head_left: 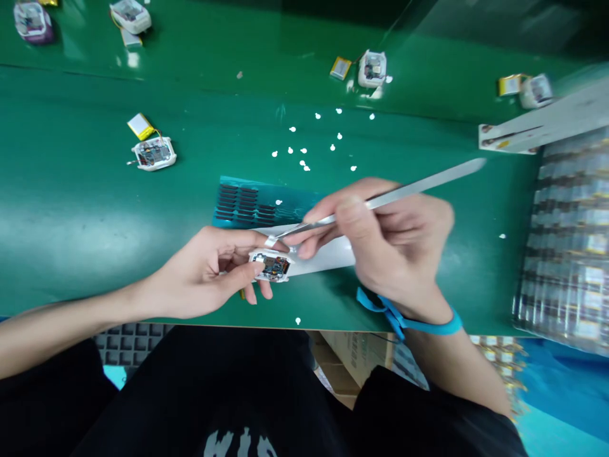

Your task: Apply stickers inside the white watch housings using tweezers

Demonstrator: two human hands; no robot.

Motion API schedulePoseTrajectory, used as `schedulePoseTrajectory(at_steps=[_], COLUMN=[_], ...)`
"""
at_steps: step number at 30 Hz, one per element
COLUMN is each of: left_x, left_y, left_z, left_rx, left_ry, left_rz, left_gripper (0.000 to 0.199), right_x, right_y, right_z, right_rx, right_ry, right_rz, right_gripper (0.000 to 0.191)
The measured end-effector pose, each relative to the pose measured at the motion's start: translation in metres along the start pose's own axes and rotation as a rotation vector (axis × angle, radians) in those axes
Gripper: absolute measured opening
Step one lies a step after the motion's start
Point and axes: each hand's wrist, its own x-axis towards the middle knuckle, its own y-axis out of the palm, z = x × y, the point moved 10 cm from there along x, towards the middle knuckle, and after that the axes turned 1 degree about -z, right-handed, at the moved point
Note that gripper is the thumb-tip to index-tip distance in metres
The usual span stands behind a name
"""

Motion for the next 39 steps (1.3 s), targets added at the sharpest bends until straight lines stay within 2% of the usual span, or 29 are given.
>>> schedulePoseTrajectory(at_steps=[2, 3, 6, 8, 12, 15, 19, 21, 25, 28, 31, 35, 39], left_x=[-0.003, -0.005, -0.011, -0.015, -0.020, -0.021, -0.021, -0.021, -0.020, -0.024, -0.030, -0.027, -0.011], left_y=[0.001, 0.003, 0.006, 0.005, 0.013, 0.026, 0.032, 0.032, 0.032, 0.033, 0.022, 0.004, -0.005], left_z=[-0.002, -0.004, -0.018, -0.028, -0.035, -0.030, -0.025, -0.026, -0.026, -0.031, -0.041, -0.037, -0.020], left_rx=[0.043, 0.071, 0.249, 0.453, 0.876, 1.112, 1.235, 1.250, 1.276, 1.252, 1.184, 1.188, 1.245], left_ry=[0.026, 0.050, 0.199, 0.341, 0.605, 0.713, 0.717, 0.727, 0.744, 0.816, 0.850, 0.730, 0.556], left_rz=[0.002, 0.017, 0.047, 0.005, -0.050, -0.034, -0.043, -0.063, -0.050, -0.037, -0.165, -0.314, -0.306], left_gripper=[0.021, 0.024, 0.023, 0.019, 0.018, 0.021, 0.021, 0.021, 0.026, 0.026, 0.021, 0.017, 0.019], right_x=[0.002, 0.003, 0.004, 0.002, 0.002, 0.002, 0.002, 0.004, 0.012, 0.011, 0.011, 0.013, 0.006], right_y=[-0.012, -0.014, -0.004, 0.004, 0.006, 0.006, 0.005, -0.002, -0.022, -0.009, 0.003, 0.004, 0.010], right_z=[0.004, 0.001, -0.028, -0.045, -0.060, -0.062, -0.056, -0.046, -0.011, -0.002, -0.011, -0.019, -0.014], right_rx=[-0.058, -0.096, -0.157, -0.160, -0.173, -0.169, -0.198, -0.223, -0.326, -0.473, -0.582, -0.625, -0.696], right_ry=[-0.011, 0.031, 0.249, 0.352, 0.385, 0.385, 0.387, 0.356, 0.108, -0.072, -0.144, -0.147, -0.266], right_rz=[-0.073, -0.067, 0.116, 0.227, 0.247, 0.247, 0.267, 0.225, 0.030, 0.099, 0.197, 0.213, 0.247], right_gripper=[0.021, 0.023, 0.032, 0.040, 0.045, 0.046, 0.046, 0.042, 0.027, 0.023, 0.024, 0.026, 0.020])
